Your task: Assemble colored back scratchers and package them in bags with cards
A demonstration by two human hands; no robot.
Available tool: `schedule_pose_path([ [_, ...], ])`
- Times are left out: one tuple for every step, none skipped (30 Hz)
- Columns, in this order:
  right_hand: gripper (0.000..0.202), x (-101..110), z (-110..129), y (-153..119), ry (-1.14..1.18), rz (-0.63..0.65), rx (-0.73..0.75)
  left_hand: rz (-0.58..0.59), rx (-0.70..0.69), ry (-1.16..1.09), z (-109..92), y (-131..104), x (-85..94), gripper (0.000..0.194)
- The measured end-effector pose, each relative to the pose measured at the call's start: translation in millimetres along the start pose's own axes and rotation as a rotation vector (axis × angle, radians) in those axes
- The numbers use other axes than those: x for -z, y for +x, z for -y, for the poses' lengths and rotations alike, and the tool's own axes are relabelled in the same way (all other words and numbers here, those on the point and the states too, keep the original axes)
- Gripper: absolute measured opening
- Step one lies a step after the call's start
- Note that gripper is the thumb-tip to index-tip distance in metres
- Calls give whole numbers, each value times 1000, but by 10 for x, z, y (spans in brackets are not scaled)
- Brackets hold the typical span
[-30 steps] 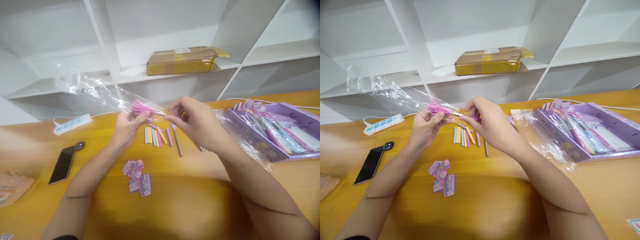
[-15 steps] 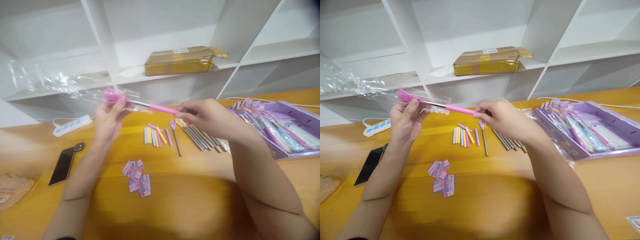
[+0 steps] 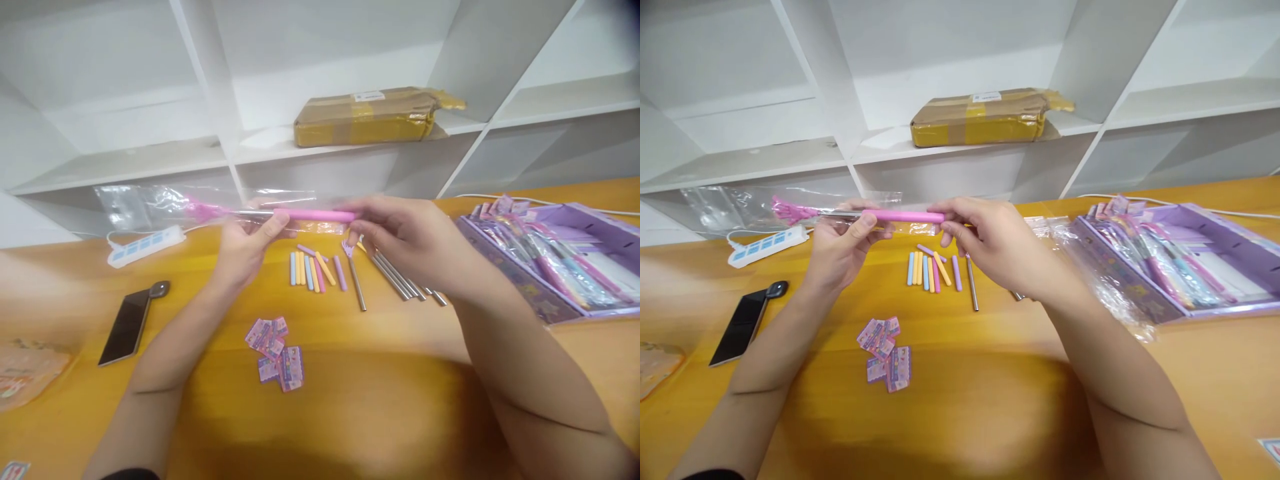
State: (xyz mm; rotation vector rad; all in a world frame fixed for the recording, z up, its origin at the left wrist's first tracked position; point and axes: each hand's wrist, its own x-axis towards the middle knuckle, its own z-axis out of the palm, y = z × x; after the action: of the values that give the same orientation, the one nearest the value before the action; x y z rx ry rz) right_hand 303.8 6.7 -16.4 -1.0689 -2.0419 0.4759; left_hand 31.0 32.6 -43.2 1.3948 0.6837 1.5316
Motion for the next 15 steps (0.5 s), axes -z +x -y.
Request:
schedule_pose_path([
  [34, 4, -11, -3, 23, -11, -6, -3, 0, -9, -8, 7, 0, 40],
  [31, 8, -25, -3, 55, -28, -10, -2, 2, -17, -14, 12, 0, 40],
  [28, 10, -40, -1, 94, -47, -12, 2, 9, -20, -19, 16, 1, 41],
  [26, 11, -54, 4, 137, -62, -14, 3, 16, -20, -20, 17, 2, 42],
  [24, 10, -65, 9, 182, -71, -17, 0, 23, -15, -17, 16, 5, 42],
  [23, 7, -74, 16, 224, -77, -20, -1, 29, -8, -12, 13, 8, 43],
  [23, 2, -79, 22, 258, -81, -22, -2, 34, 2, -5, 9, 12, 44],
  [24, -3, -81, 28, 282, -85, -20, 1, 39, 11, 3, 4, 17, 45],
  [25, -9, -80, 32, 295, -87, -13, 9, 41, 18, 10, -2, 21, 44],
  [26, -16, -77, 35, 299, -88, -2, 19, 43, 22, 16, -8, 24, 44],
  [27, -22, -72, 36, 295, -86, 9, 32, 46, 24, 22, -16, 25, 43],
  [28, -29, -65, 36, 289, -82, 20, 46, 52, 25, 26, -26, 23, 41],
  [30, -36, -56, 34, 281, -76, 28, 60, 60, 29, 30, -37, 18, 38],
  [31, -43, -47, 32, 269, -69, 31, 74, 72, 34, 34, -49, 11, 36],
  [32, -52, -36, 31, 253, -61, 32, 88, 84, 41, 40, -61, 2, 34],
])
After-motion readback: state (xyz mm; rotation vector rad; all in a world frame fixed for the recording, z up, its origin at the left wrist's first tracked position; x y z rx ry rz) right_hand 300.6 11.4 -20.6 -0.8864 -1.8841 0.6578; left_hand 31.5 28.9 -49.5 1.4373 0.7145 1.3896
